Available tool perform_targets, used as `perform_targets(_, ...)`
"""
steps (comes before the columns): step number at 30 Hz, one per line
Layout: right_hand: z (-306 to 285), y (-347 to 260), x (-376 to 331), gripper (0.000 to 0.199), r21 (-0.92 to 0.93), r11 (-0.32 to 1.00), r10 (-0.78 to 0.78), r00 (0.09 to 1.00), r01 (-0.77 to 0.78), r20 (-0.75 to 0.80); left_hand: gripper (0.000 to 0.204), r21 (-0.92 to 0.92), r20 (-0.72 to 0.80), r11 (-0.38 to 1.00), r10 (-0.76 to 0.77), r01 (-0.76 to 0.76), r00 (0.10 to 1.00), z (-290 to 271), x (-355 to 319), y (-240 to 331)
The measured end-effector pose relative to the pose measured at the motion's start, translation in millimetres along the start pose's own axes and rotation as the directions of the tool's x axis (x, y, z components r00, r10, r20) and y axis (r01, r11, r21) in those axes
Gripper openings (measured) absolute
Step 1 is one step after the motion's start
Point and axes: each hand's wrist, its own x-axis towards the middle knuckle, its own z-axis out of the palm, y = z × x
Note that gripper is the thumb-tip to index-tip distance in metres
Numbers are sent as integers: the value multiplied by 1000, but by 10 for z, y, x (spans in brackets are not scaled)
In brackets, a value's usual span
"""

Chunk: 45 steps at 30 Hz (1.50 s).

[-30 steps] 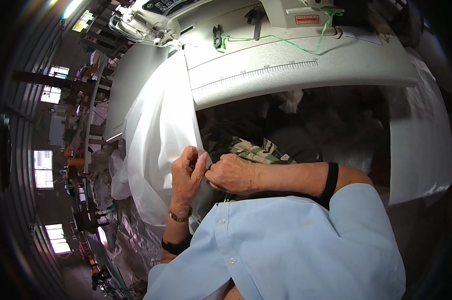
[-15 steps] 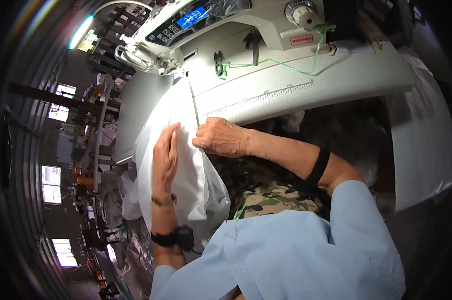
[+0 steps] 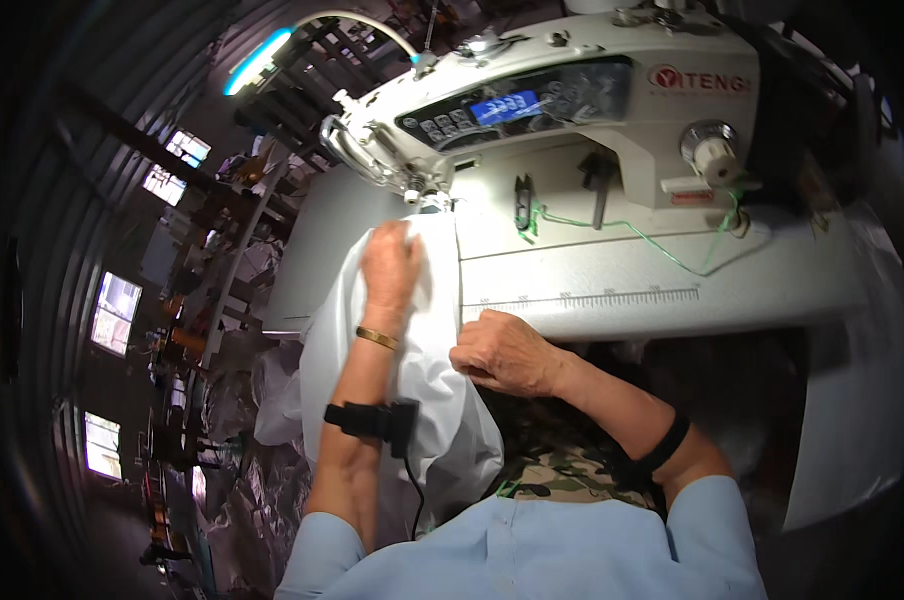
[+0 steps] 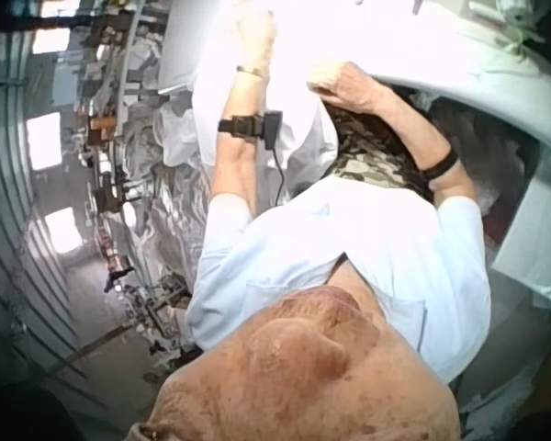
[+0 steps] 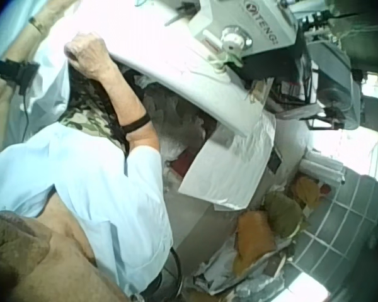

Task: Sewing large white plastic sheets together using an industrial sewing machine.

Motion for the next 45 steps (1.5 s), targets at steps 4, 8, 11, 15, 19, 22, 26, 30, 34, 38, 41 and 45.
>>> perform_targets(4, 0, -29, 37, 19, 35, 999, 12, 1000, -12, 4, 44, -69, 343, 990, -91, 121, 935, -13, 22, 366)
perform_targets(8, -5, -28, 63, 16, 55, 997, 47, 999, -47, -4, 28, -21, 324, 999, -31, 40, 946, 81, 36, 382)
perform_targets(11, -34, -79, 86, 15, 79, 995, 65, 998, -64, -6, 16, 53, 356, 999, -11, -8, 934, 144, 57, 392)
perform_targets(15, -38, -87, 81, 15, 109, 988, 111, 994, -110, -2, 10, 110, 361, 990, 48, -94, 931, 138, 104, 415)
perform_targets(19, -26, -94, 71, 15, 123, 985, 122, 992, -119, -17, 12, 81, 406, 990, 71, -113, 911, 148, 113, 432)
perform_targets(22, -29, -64, 56, 16, 153, 981, 127, 992, -124, -15, 14, 100, 421, 995, -35, -9, 907, 174, 106, 450)
perform_targets(26, -26, 27, 63, 16, 173, 985, -18, 1000, 21, -22, 15, 64, 482, 996, -81, 58, 873, 157, 122, 379)
perform_targets(30, -30, -1, 140, 14, 203, 978, -64, 997, 55, 35, 18, -112, 409, 977, -122, 182, 904, 115, 5, 276)
perform_targets(34, -283, 27, 362, 18, 226, 972, 47, 993, -71, 112, 21, -357, 418, 869, -178, 341, 891, 185, -131, -30)
perform_targets(38, -439, 554, 597, 25, -125, 815, 567, 823, -566, -35, 26, -644, 722, 237, -125, 727, 680, 118, -107, 28)
perform_targets(41, -313, 872, 657, 22, -408, 830, 328, 924, -381, -197, 34, -621, 779, 6, -108, 784, 618, 46, -94, 67)
perform_targets(45, -135, 1080, 817, 10, -410, 834, 325, 929, -369, -176, 35, -617, 787, -16, -23, 787, 616, 151, -131, -184)
